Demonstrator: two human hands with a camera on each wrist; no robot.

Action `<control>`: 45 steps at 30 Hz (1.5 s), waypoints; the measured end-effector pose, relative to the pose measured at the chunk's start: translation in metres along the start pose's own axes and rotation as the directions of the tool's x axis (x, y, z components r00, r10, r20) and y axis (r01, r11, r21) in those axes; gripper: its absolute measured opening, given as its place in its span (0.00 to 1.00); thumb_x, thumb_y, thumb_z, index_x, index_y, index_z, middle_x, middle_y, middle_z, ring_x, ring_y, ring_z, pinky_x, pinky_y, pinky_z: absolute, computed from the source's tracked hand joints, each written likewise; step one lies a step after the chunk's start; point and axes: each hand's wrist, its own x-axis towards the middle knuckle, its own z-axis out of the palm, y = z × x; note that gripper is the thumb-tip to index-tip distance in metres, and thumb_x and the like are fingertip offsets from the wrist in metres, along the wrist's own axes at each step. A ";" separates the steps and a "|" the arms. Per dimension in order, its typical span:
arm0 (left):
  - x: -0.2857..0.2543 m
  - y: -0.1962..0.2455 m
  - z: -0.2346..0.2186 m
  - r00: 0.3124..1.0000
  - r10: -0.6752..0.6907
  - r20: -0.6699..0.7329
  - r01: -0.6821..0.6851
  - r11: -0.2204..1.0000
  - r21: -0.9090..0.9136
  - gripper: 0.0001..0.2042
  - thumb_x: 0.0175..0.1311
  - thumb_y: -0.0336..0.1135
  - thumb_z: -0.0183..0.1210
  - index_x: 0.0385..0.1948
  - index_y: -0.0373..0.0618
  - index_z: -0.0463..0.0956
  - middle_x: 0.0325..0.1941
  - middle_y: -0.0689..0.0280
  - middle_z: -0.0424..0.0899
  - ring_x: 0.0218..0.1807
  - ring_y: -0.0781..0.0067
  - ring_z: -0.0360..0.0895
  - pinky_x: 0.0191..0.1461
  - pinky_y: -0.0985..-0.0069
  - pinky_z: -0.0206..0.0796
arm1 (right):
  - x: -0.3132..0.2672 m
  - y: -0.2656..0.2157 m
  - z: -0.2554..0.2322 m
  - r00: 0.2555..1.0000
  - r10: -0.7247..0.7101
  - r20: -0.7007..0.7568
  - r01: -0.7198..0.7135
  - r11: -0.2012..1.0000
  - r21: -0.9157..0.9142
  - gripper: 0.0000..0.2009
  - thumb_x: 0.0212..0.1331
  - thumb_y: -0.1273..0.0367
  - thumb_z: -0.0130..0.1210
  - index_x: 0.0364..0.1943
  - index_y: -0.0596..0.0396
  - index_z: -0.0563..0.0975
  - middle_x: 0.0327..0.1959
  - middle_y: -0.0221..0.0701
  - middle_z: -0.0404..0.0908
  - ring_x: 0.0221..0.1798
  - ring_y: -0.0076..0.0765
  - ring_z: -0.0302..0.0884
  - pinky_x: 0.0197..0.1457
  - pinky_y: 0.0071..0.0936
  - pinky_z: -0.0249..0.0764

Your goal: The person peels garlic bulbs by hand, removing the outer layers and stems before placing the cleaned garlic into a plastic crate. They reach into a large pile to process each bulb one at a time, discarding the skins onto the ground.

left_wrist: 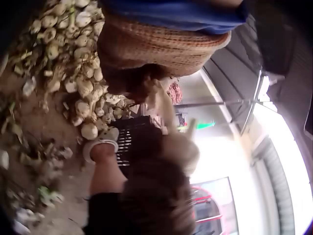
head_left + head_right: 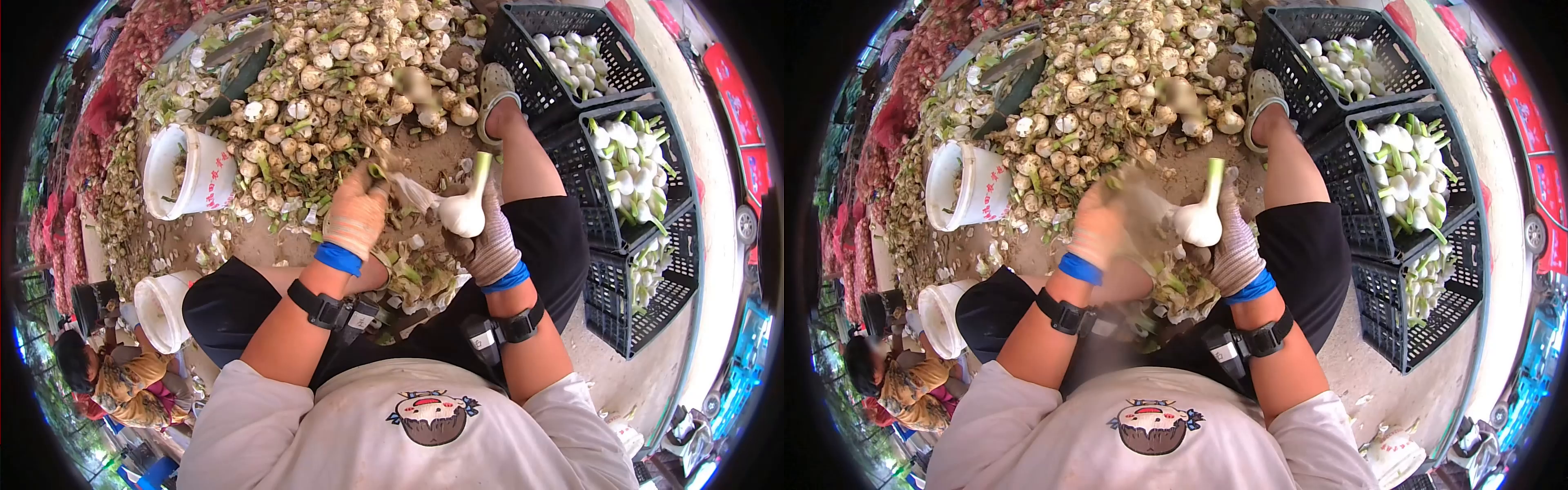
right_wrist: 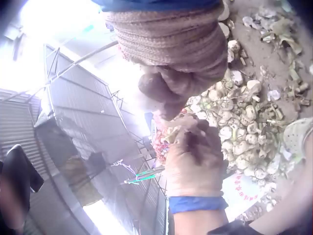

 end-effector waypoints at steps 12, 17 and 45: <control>-0.038 0.021 0.015 0.928 0.106 0.356 -0.260 0.870 0.419 0.20 0.49 0.19 0.55 0.47 0.40 0.70 0.39 0.62 0.78 0.39 0.77 0.76 0.38 0.81 0.72 | 0.019 0.006 -0.017 0.993 -0.117 0.005 0.116 0.982 -0.150 0.14 0.62 0.58 0.46 0.41 0.52 0.71 0.34 0.31 0.76 0.38 0.36 0.77 0.44 0.42 0.76; -0.027 -0.011 -0.003 0.778 -0.072 0.625 -0.138 0.949 0.282 0.16 0.61 0.38 0.49 0.50 0.43 0.69 0.31 0.60 0.78 0.28 0.75 0.77 0.26 0.86 0.69 | 0.018 -0.015 -0.021 0.985 0.065 -0.159 -0.023 0.967 0.252 0.12 0.63 0.62 0.43 0.41 0.56 0.71 0.39 0.40 0.76 0.44 0.46 0.75 0.49 0.47 0.73; 0.114 0.076 0.003 0.933 -0.267 0.239 0.169 0.916 0.365 0.15 0.57 0.27 0.53 0.47 0.36 0.72 0.45 0.59 0.78 0.45 0.69 0.75 0.50 0.76 0.67 | 0.038 -0.053 0.031 0.557 -0.542 0.629 0.324 -0.555 -0.766 0.40 0.34 0.72 0.66 0.59 0.51 0.62 0.63 0.45 0.54 0.62 0.50 0.58 0.56 0.37 0.68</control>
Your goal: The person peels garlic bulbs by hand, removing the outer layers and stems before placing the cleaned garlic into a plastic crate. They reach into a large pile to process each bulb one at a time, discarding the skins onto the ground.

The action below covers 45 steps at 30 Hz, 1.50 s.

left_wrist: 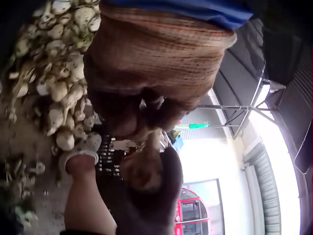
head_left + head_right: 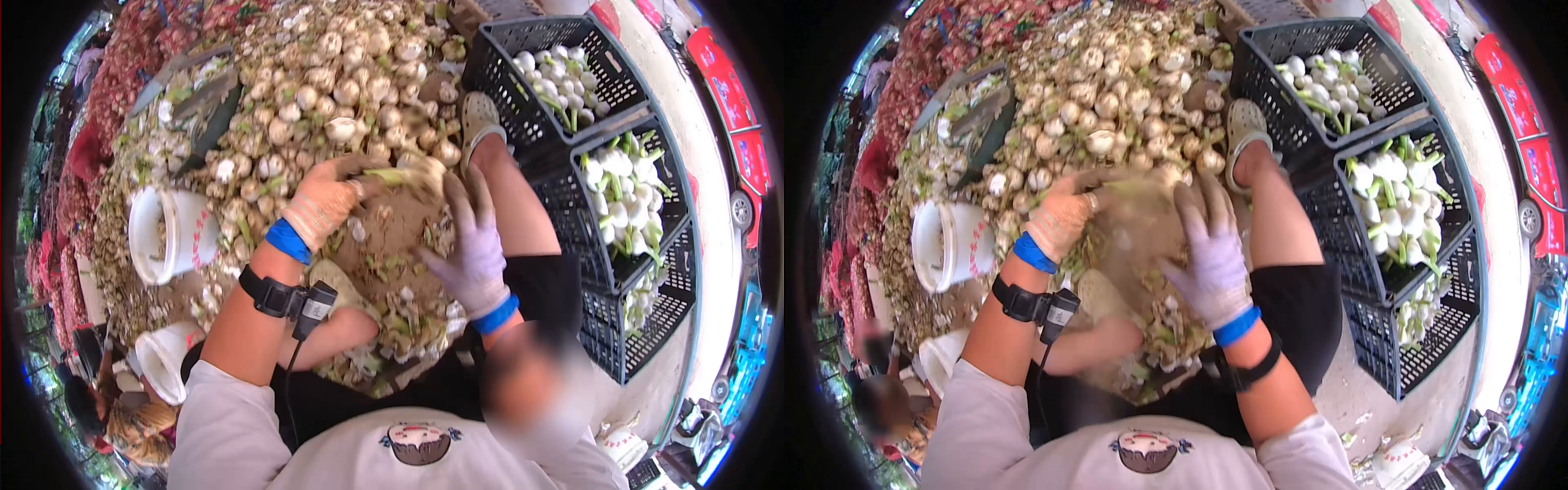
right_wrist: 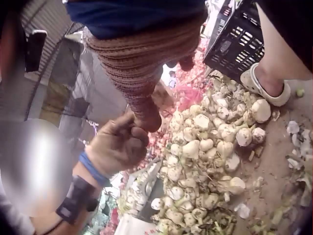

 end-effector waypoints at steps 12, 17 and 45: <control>-0.094 -0.052 0.048 0.996 0.042 -0.077 -0.059 0.971 -0.230 0.18 0.57 0.39 0.60 0.44 0.36 0.73 0.34 0.62 0.80 0.34 0.75 0.75 0.38 0.79 0.68 | -0.051 -0.037 -0.009 0.974 -0.033 0.223 -0.018 0.974 0.225 0.32 0.39 0.64 0.66 0.53 0.54 0.67 0.47 0.41 0.71 0.47 0.49 0.72 0.50 0.35 0.71; -0.115 -0.039 0.049 0.987 0.148 -0.061 -0.123 0.945 0.303 0.13 0.61 0.32 0.52 0.46 0.39 0.73 0.45 0.64 0.78 0.46 0.74 0.73 0.51 0.78 0.64 | -0.072 -0.039 -0.001 0.845 0.241 0.477 -0.534 0.430 0.728 0.31 0.39 0.64 0.67 0.52 0.59 0.69 0.45 0.40 0.75 0.48 0.43 0.74 0.54 0.31 0.69; -0.127 -0.067 0.066 0.922 0.382 0.056 -0.371 0.837 0.401 0.16 0.53 0.33 0.61 0.43 0.37 0.74 0.38 0.58 0.79 0.40 0.68 0.76 0.45 0.75 0.67 | -0.080 -0.022 0.021 0.953 0.301 0.021 -0.249 0.748 0.615 0.18 0.65 0.56 0.42 0.46 0.56 0.71 0.33 0.34 0.76 0.31 0.26 0.76 0.32 0.21 0.74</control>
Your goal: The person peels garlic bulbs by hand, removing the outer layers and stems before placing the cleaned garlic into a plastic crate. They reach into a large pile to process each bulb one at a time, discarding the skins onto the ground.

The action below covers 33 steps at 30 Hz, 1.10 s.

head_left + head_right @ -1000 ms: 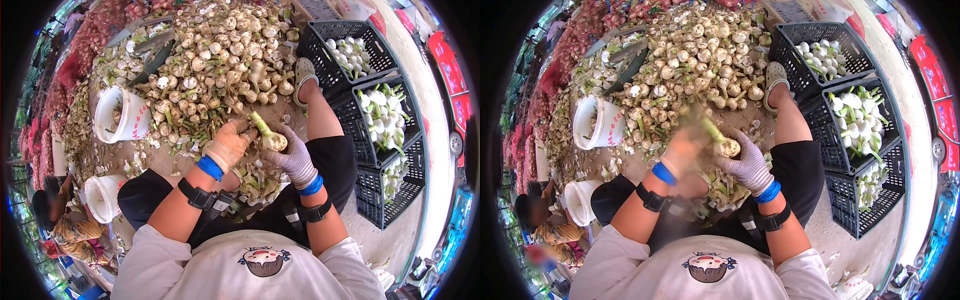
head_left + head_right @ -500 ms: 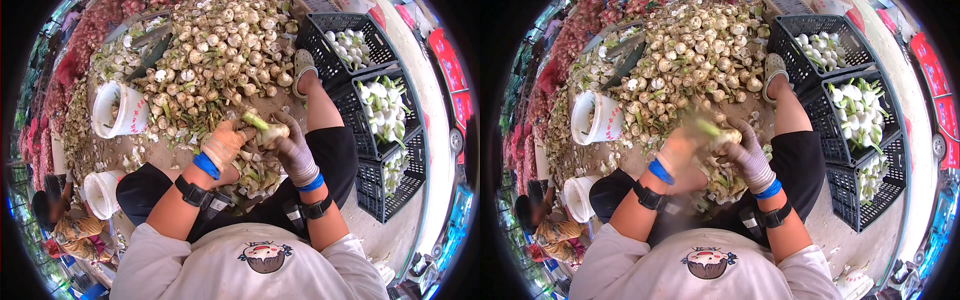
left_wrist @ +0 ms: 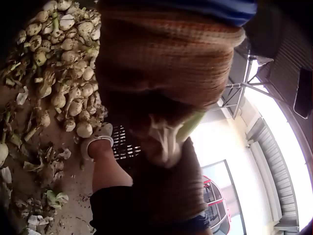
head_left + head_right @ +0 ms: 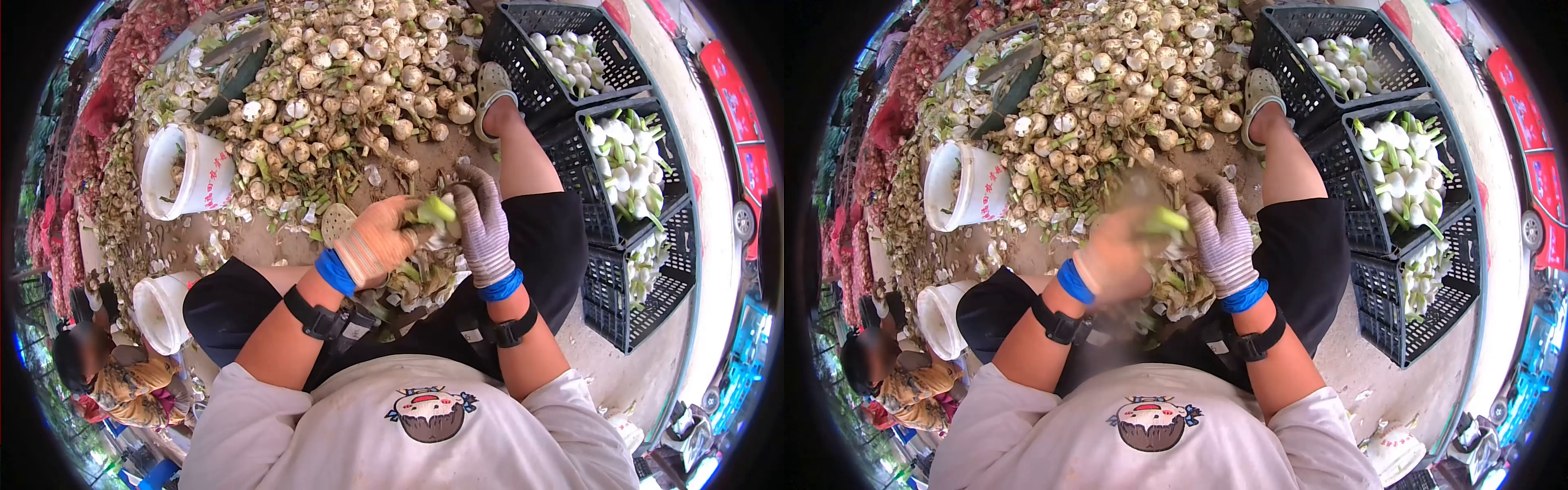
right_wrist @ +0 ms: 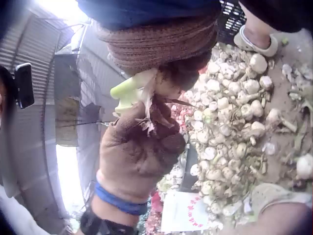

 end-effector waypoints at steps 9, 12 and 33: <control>0.013 -0.044 0.004 0.869 -0.471 -0.150 0.232 0.657 -0.718 0.14 0.51 0.27 0.55 0.42 0.38 0.74 0.37 0.51 0.78 0.41 0.53 0.76 0.47 0.69 0.68 | 0.003 -0.019 -0.015 0.666 0.592 0.454 -0.742 0.590 0.319 0.26 0.58 0.45 0.45 0.41 0.57 0.74 0.27 0.32 0.78 0.21 0.25 0.76 0.19 0.18 0.73; 0.007 -0.032 0.002 0.985 -0.047 -0.167 0.034 0.996 -0.084 0.14 0.53 0.27 0.54 0.43 0.37 0.72 0.40 0.58 0.77 0.43 0.62 0.76 0.47 0.74 0.69 | 0.003 -0.014 -0.002 0.736 0.627 0.257 -0.673 0.634 0.381 0.21 0.61 0.52 0.45 0.43 0.57 0.72 0.31 0.33 0.78 0.27 0.28 0.77 0.25 0.21 0.77; 0.039 -0.207 0.104 0.680 -0.578 0.450 0.058 0.655 0.753 0.26 0.49 0.30 0.61 0.55 0.58 0.68 0.58 0.58 0.67 0.58 0.54 0.68 0.52 0.63 0.70 | 0.068 0.030 -0.038 0.702 0.586 0.405 -0.644 0.281 0.711 0.19 0.61 0.56 0.48 0.44 0.59 0.70 0.35 0.36 0.74 0.37 0.35 0.74 0.38 0.26 0.73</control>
